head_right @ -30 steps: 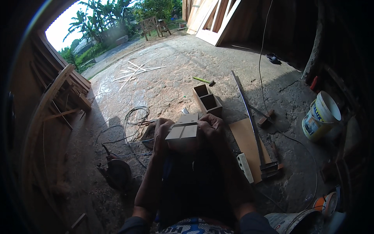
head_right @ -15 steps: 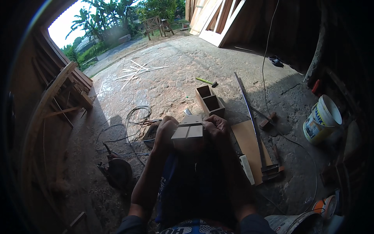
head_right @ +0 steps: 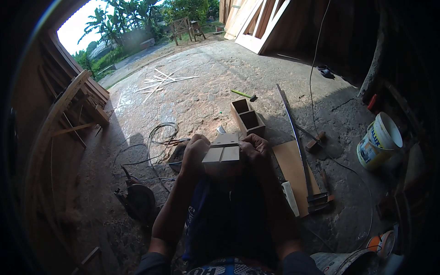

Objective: The person uses a T-handle tool to adjust the bolts on a power planer's blade assembly. They hold the power tool on their lap and use their hands to position the components and tighten the fasteners.

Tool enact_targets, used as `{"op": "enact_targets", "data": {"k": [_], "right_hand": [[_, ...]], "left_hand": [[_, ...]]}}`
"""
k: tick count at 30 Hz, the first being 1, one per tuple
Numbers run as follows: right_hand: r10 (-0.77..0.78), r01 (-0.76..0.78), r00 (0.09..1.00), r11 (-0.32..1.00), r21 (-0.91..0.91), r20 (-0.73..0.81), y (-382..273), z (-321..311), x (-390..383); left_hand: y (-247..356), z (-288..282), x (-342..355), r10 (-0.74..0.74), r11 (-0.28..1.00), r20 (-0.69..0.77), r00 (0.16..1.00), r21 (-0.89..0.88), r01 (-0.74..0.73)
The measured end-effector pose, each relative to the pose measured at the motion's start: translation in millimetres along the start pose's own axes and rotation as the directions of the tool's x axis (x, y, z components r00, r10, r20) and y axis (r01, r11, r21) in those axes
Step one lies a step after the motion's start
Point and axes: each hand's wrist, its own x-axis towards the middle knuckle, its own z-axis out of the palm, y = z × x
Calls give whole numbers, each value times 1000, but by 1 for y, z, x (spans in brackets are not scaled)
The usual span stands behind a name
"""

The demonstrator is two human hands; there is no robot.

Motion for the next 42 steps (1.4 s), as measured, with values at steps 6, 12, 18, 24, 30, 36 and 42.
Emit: {"op": "enact_targets", "data": {"k": [6,12,18,24,30,36,42], "right_hand": [[-24,24,1000,999,-24,4,0,0,0],[-32,33,999,999,-37,23,2,-2,1],[-21,22,1000,999,-31,21,2,-3,1],[-44,45,999,999,-21,9,1,0,0],[-23,23,1000,1000,-5,18,7,-3,3],[-12,12,1000,1000,19,21,-1,0,-1],[-12,11,999,999,35,32,-3,2,-1]], "left_hand": [[-6,-4,3,-12,1000,8,1000,2,12],[23,7,0,-319,941,-56,946,-134,310],[43,12,4,-431,869,-65,900,-298,395],[54,14,0,-408,909,-88,909,-129,395],[51,15,0,-389,912,-91,917,-179,370],[51,14,-2,-374,917,-72,925,-174,358],[43,12,0,-390,890,-43,920,-273,364]]}}
